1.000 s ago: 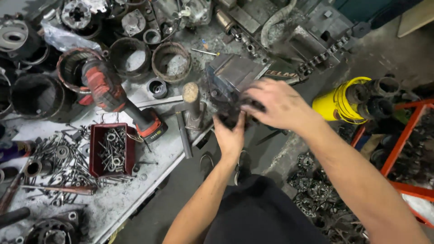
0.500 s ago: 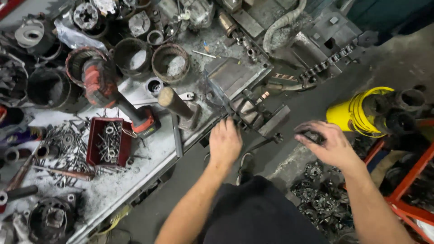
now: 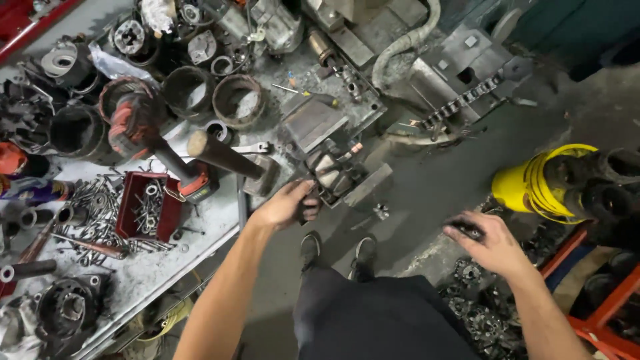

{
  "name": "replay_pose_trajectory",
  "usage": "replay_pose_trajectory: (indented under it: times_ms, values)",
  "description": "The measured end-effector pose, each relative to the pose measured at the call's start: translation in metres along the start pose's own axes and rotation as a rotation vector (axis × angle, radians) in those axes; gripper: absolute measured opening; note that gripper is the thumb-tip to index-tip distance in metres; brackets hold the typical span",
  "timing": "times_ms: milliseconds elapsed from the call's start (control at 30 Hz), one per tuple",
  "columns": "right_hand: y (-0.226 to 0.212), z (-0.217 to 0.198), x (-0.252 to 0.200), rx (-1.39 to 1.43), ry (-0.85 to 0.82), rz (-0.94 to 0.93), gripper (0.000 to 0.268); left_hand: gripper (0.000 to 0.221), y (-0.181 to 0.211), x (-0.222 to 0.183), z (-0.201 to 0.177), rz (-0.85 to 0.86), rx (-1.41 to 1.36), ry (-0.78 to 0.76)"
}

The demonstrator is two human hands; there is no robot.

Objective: The person clamps a dark metal component in a bench vise and works its surface with a hand file, repositioning the part repeatedly. They then move to a cluttered workbench, handle alternator-style components, and pick up a multimeter with test leads near the parts.

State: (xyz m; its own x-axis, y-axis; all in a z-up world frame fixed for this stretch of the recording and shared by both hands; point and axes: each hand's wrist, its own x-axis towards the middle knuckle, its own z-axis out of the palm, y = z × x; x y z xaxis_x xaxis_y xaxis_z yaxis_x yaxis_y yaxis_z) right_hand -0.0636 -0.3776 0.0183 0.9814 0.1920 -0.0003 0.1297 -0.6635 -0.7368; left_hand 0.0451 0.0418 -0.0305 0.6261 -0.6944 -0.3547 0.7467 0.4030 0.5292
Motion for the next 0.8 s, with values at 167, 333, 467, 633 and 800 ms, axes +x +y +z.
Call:
replay_pose_trajectory:
  times_ms: [167, 333, 467, 633, 800]
  values:
    - [0.032, -0.002, -0.026, 0.061, -0.030, 0.405, 0.021, 0.025, -0.011, -0.013, 0.029, 0.387, 1.699, 0.607]
    - [0.048, 0.007, -0.029, 0.085, -0.028, 0.394, 0.023, 0.024, -0.036, -0.001, 0.046, 0.531, 2.259, 0.935]
    - [0.048, 0.010, -0.028, 0.034, -0.057, 0.365, 0.022, 0.034, -0.036, -0.002, 0.033, 0.478, 1.912, 0.803]
    - [0.056, 0.014, -0.036, 0.045, -0.072, 0.414, 0.022, 0.035, 0.005, -0.017, 0.050, 0.196, 1.330, 0.619]
    - [0.069, 0.022, -0.053, 0.052, -0.100, 0.503, 0.020, 0.027, -0.001, 0.004, -0.007, 0.045, 0.660, 0.527]
